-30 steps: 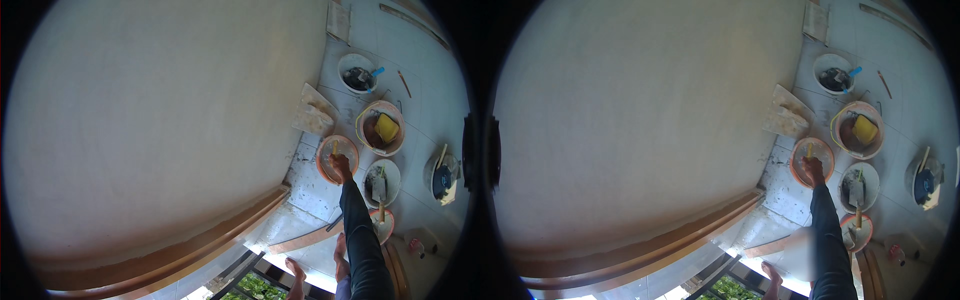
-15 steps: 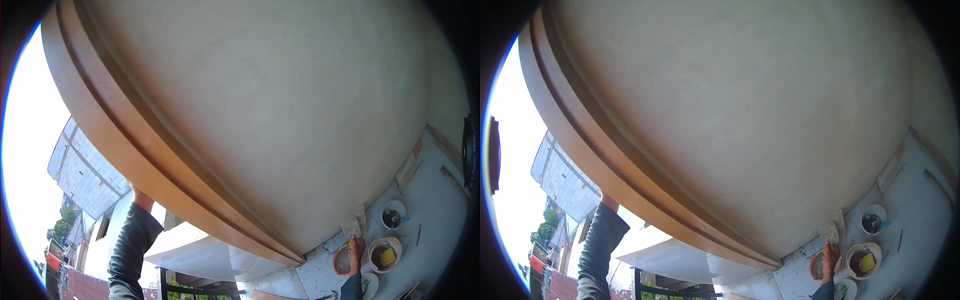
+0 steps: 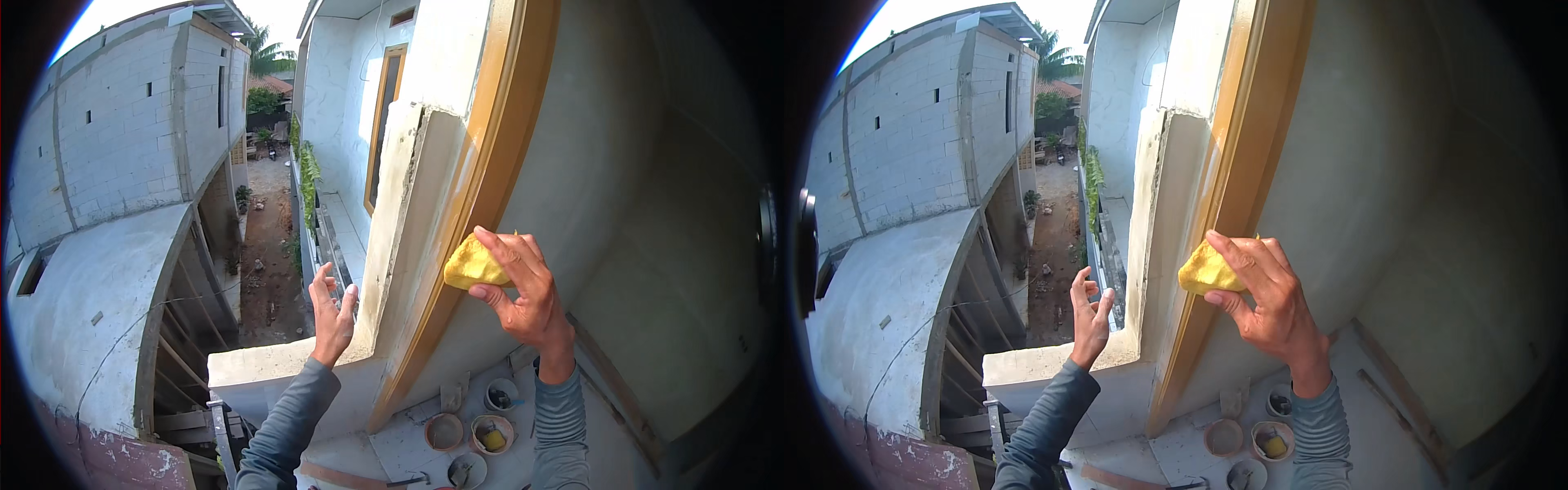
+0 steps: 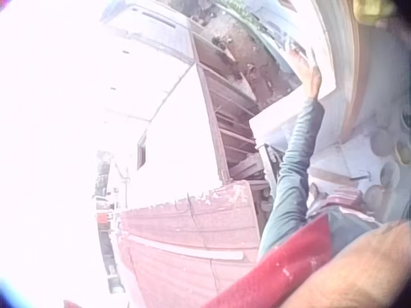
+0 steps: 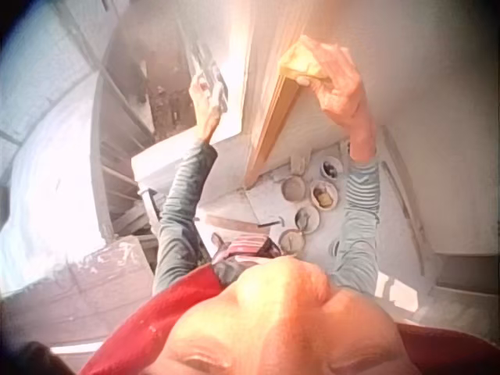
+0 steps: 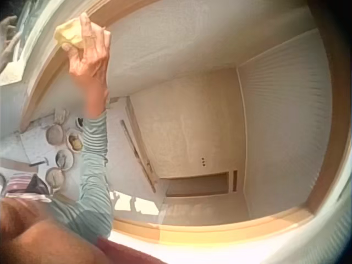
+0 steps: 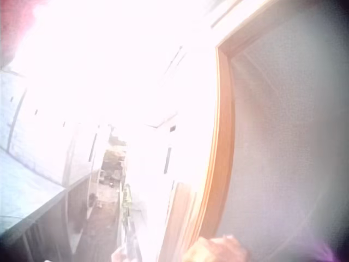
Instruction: The person applies mortar to the corner joint of a wall using a trowel, smooths the edge, and then cleans the tiles with a wet sponge.
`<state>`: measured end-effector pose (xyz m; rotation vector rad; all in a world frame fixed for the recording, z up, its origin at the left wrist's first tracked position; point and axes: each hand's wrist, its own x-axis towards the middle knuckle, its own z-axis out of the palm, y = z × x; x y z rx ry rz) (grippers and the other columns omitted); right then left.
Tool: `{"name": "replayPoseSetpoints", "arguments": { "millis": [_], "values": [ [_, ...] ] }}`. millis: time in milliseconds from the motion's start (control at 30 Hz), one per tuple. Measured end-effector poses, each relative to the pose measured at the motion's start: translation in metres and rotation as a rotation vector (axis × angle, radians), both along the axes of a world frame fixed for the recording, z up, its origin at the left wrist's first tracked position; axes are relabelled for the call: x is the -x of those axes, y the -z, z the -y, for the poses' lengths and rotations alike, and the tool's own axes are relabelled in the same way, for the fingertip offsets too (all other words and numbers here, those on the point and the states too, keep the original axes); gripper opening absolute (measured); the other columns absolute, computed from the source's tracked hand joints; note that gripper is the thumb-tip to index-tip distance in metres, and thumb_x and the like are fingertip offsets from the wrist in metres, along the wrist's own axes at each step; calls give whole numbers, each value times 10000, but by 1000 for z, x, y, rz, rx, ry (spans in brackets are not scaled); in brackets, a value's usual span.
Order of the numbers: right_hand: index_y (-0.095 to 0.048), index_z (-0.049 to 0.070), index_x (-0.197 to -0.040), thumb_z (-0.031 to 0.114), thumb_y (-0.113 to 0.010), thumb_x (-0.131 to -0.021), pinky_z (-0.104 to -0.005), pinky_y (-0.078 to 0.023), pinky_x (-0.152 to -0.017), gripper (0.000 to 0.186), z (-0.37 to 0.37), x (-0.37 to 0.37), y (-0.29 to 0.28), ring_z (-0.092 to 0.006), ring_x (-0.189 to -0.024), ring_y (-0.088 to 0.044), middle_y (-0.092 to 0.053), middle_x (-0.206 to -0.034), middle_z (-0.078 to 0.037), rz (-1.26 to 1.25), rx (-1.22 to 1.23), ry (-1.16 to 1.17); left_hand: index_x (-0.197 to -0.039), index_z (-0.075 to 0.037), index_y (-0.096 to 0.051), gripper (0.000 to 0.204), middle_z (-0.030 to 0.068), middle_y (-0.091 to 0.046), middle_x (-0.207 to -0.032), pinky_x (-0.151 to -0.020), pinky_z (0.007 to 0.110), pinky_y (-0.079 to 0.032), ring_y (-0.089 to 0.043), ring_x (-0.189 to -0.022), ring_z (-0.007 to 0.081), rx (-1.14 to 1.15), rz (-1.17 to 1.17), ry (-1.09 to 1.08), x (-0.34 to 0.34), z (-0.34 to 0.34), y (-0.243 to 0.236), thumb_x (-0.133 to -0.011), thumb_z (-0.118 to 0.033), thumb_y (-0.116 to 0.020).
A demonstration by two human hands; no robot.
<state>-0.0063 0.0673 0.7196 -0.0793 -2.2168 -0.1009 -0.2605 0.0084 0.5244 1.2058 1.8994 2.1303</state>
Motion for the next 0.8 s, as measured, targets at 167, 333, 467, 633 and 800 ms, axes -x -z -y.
{"name": "replayPoseSetpoints", "arguments": {
  "millis": [167, 333, 467, 633, 800],
  "values": [
    [-599, 44, -1301, 248, -734, -851, -400, -491, -819, 512, 7, 87, -92, -275, -961, -574, -627, -1080, -97, -134, -406, 102, -1401, -44, -417, 573, 140, -449, -1278, -975, 409, -402, -471, -1195, 266, -1, -54, 0, 15, 118, 33, -907, -212, -654],
    [-642, -1, -1176, 177, -676, -869, -343, -430, -709, 357, -9, 141, -51, -187, -879, -534, -600, -983, -53, 18, -956, 988, -1368, -29, -444, 516, 146, -472, -1320, -997, 414, -396, -476, -1235, 271, 16, -14, -198, 64, 232, 59, -912, -189, -626],
    [-650, 13, -1144, 134, -664, -810, -352, -415, -770, 356, -23, 147, 86, -171, -905, -540, -591, -928, -39, 538, -767, 730, -1343, -31, -469, 454, 129, -506, -1258, -980, 398, -387, -477, -1211, 238, 90, 74, -408, 85, 317, 106, -929, -165, -596],
    [-638, 78, -1192, 151, -669, -846, -380, -423, -811, 356, 20, 170, -7, -197, -965, -537, -569, -1004, -40, 48, -659, 605, -1352, -34, -473, 434, 115, -485, -1192, -888, 348, -407, -470, -1075, 228, 249, 271, -579, 90, 397, 178, -952, -161, -583],
    [-598, -48, -1226, 126, -599, -892, -324, -438, -806, 376, -19, 183, -24, -215, -953, -529, -562, -1008, -82, 136, -918, 1110, -1364, -28, -464, 460, 119, -482, -1174, -903, 358, -411, -475, -1095, 235, 359, 352, -605, 75, 421, 232, -950, -182, -593]
  ]
}}
